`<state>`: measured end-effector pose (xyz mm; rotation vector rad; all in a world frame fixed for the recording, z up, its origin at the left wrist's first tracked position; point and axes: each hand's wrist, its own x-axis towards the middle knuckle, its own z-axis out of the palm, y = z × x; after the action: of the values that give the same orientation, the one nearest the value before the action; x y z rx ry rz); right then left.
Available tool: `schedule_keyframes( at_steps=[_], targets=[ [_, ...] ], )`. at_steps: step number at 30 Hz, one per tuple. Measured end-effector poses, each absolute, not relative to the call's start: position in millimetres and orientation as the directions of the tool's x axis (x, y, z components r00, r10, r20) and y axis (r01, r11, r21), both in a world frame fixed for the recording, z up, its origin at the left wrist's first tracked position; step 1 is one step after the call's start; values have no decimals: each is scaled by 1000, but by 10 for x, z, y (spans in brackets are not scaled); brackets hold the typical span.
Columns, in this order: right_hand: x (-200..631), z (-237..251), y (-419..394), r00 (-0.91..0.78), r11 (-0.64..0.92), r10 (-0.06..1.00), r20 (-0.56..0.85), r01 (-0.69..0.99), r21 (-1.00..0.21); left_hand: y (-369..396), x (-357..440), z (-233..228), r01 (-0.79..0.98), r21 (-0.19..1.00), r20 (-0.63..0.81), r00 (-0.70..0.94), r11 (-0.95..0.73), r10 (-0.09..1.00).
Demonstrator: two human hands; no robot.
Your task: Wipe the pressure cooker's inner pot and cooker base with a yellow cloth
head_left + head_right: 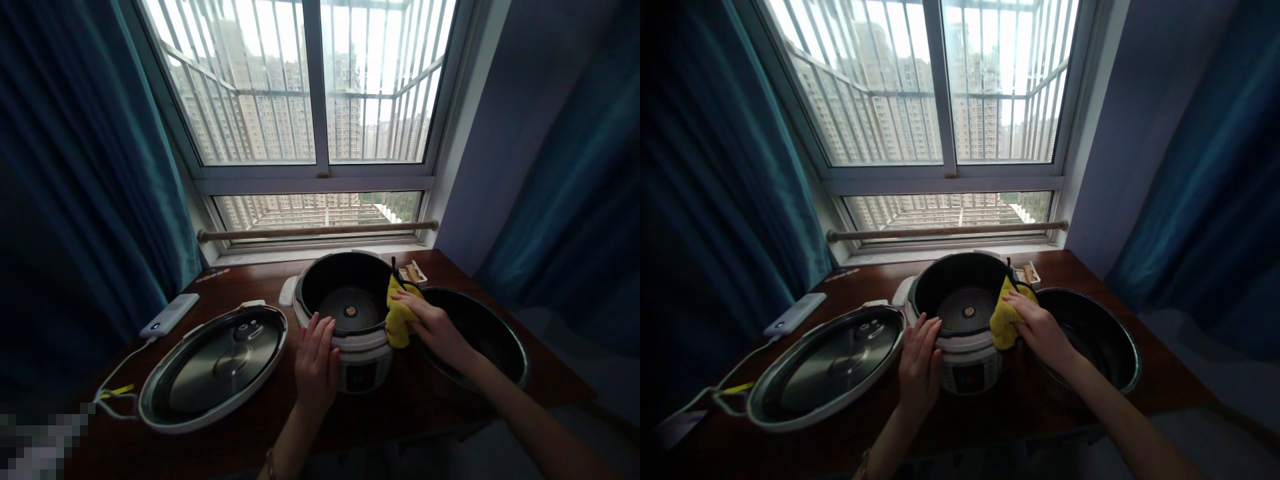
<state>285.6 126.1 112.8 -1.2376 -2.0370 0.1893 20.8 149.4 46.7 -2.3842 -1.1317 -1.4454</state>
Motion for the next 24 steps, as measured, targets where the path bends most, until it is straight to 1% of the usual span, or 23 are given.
schedule_keyframes(
  at_steps=[3, 5, 8, 12, 16, 18, 20, 24],
  targets=[
    [2741, 1059, 1225, -63, 368, 837, 543, 799, -475, 1493, 201, 476, 654, 252, 805, 268, -714, 530],
    [2652, 1050, 1234, 10, 287, 829, 559, 850, -441, 1493, 200, 481, 653, 253, 806, 266, -714, 529],
    [2581, 1110, 1346, 6, 227, 844, 536, 902, -367, 1491, 203, 484, 649, 256, 810, 260, -717, 525],
    [2611, 1282, 1670, -37, 164, 896, 443, 954, -252, 1490, 204, 480, 649, 255, 810, 261, -716, 525],
    [2651, 1432, 2057, 32, -3, 953, 301, 995, -96, 1498, 199, 463, 659, 244, 817, 255, -712, 517],
    [2655, 1469, 2252, 68, -63, 969, 237, 998, -31, 1504, 200, 457, 660, 244, 819, 252, -711, 515],
    [2648, 1487, 2451, 62, -63, 977, 202, 998, -4, 1509, 202, 454, 654, 248, 820, 252, -715, 514],
    [2587, 1527, 2843, -41, 38, 988, 146, 999, 20, 1516, 208, 454, 641, 251, 827, 247, -725, 505]
  ],
)
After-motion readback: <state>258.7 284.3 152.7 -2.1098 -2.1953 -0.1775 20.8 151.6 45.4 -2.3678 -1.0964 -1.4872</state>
